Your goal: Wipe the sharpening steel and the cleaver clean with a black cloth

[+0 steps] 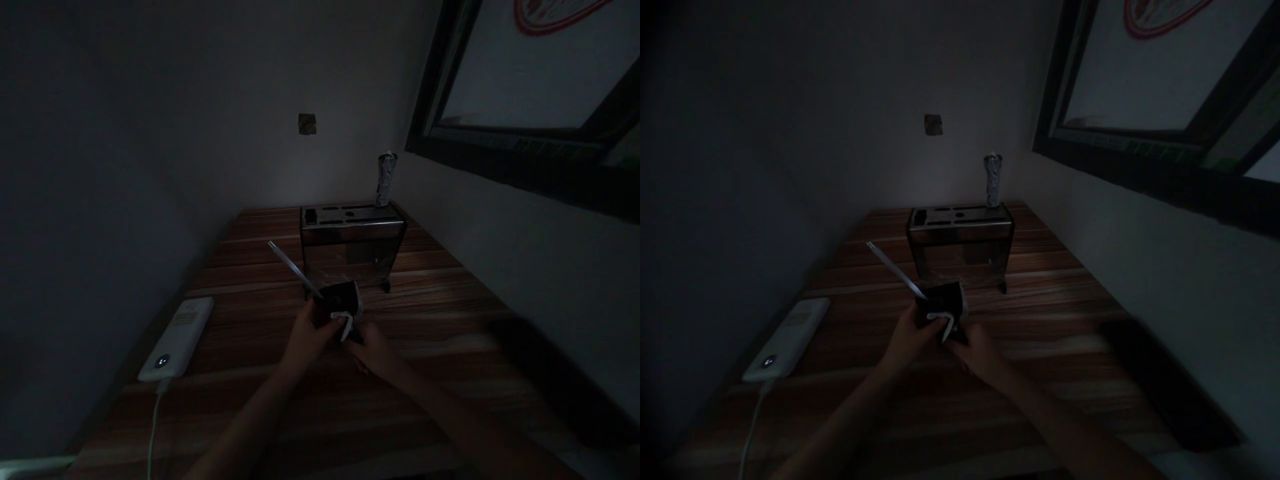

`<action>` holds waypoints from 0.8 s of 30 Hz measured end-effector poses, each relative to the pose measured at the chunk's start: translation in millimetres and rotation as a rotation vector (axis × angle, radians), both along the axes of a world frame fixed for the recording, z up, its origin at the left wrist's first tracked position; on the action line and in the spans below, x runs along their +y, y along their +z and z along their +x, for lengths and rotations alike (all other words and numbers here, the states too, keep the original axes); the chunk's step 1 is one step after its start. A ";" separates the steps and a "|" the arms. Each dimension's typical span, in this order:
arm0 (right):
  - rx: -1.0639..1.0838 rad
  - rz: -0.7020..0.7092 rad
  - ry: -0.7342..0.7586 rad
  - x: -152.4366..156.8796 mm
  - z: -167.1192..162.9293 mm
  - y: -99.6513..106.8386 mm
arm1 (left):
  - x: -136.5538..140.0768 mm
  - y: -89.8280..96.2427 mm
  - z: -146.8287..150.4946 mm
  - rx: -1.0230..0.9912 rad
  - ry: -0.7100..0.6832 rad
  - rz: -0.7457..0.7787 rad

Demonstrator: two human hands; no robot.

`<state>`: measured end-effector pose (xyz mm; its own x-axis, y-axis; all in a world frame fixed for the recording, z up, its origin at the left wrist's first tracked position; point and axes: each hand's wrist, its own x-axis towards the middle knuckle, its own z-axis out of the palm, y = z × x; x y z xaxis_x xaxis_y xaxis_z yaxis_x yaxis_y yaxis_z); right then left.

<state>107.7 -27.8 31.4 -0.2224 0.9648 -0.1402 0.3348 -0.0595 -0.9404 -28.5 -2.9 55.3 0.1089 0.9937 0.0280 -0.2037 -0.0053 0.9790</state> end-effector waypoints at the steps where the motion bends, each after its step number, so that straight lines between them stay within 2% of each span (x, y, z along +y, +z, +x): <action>1: -0.012 0.018 -0.004 -0.3 -0.1 1.0 | -0.1 -1.8 0.7 0.037 0.018 0.009; 10: -0.045 0.061 0.004 -0.2 0.9 -0.2 | -4.7 0.3 2.8 0.275 0.010 0.102; 17: -0.021 0.149 -0.029 3.9 0.7 -8.1 | -2.5 -6.6 4.0 0.298 0.053 0.135; 24: -0.114 0.215 -0.033 7.7 1.8 -9.8 | -1.0 0.0 5.3 0.298 0.108 0.166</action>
